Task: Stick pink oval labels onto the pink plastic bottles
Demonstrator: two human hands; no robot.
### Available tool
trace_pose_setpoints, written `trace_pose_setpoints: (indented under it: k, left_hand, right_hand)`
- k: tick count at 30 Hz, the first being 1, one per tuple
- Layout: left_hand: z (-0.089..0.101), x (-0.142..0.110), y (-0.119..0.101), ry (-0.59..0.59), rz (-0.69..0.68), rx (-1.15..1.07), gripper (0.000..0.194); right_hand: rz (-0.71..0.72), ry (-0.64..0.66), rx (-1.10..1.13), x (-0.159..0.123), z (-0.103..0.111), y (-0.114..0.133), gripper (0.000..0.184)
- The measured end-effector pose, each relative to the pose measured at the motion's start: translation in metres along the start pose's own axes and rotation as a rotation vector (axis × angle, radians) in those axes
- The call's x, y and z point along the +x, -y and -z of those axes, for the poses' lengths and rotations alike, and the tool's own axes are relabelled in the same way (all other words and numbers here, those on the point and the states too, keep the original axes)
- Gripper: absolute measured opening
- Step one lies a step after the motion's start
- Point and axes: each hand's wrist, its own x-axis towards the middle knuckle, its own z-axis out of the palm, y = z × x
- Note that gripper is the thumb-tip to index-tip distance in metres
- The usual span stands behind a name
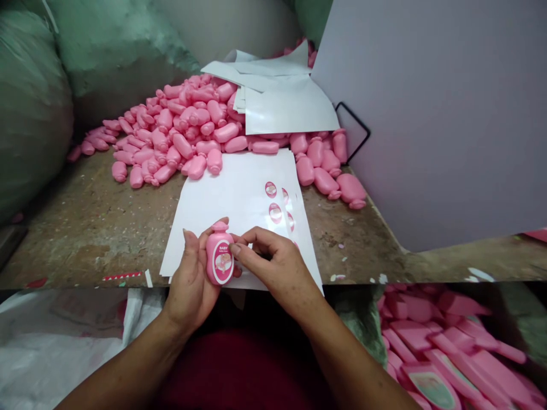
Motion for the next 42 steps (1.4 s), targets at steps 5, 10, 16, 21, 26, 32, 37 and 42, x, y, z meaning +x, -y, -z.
trace_pose_setpoints:
  k: [5,10,16,21,26,32,37,42]
  left_hand:
    - [0.0002,0.0001,0.0005,-0.007,-0.006,0.032,0.065]
    - [-0.0004,0.0004,0.0,0.006,-0.01,0.049,0.064]
    - [0.0019,0.0003,-0.0009,0.025,0.0,0.074,0.064]
    - [0.0027,0.0011,-0.0033,0.04,0.031,0.043,0.053]
    - [0.0005,0.0001,-0.0054,0.035,0.051,0.017,0.039]
    - [-0.0002,0.0,-0.0051,0.05,0.072,-0.008,0.046]
    - [-0.0009,0.001,-0.0052,0.058,0.051,0.002,0.047]
    - [-0.0024,0.0001,-0.007,0.072,0.04,0.003,0.047]
  right_hand:
    - [0.016,0.008,0.03,0.0001,-0.001,-0.0005,0.023]
    - [0.031,0.0,0.029,0.0005,-0.002,-0.0008,0.023]
    - [0.035,0.001,0.024,0.0,-0.0016,-0.001,0.023]
    - [0.01,0.008,0.021,0.0018,0.0017,-0.0028,0.024]
    - [0.002,0.004,-0.005,0.0028,0.0052,-0.0042,0.025]
    - [0.007,0.0,-0.004,0.002,0.005,-0.0028,0.032]
    - [-0.003,0.014,0.013,0.0019,0.0035,-0.0034,0.029]
    - [-0.015,0.018,0.031,0.0023,0.0033,-0.0037,0.027]
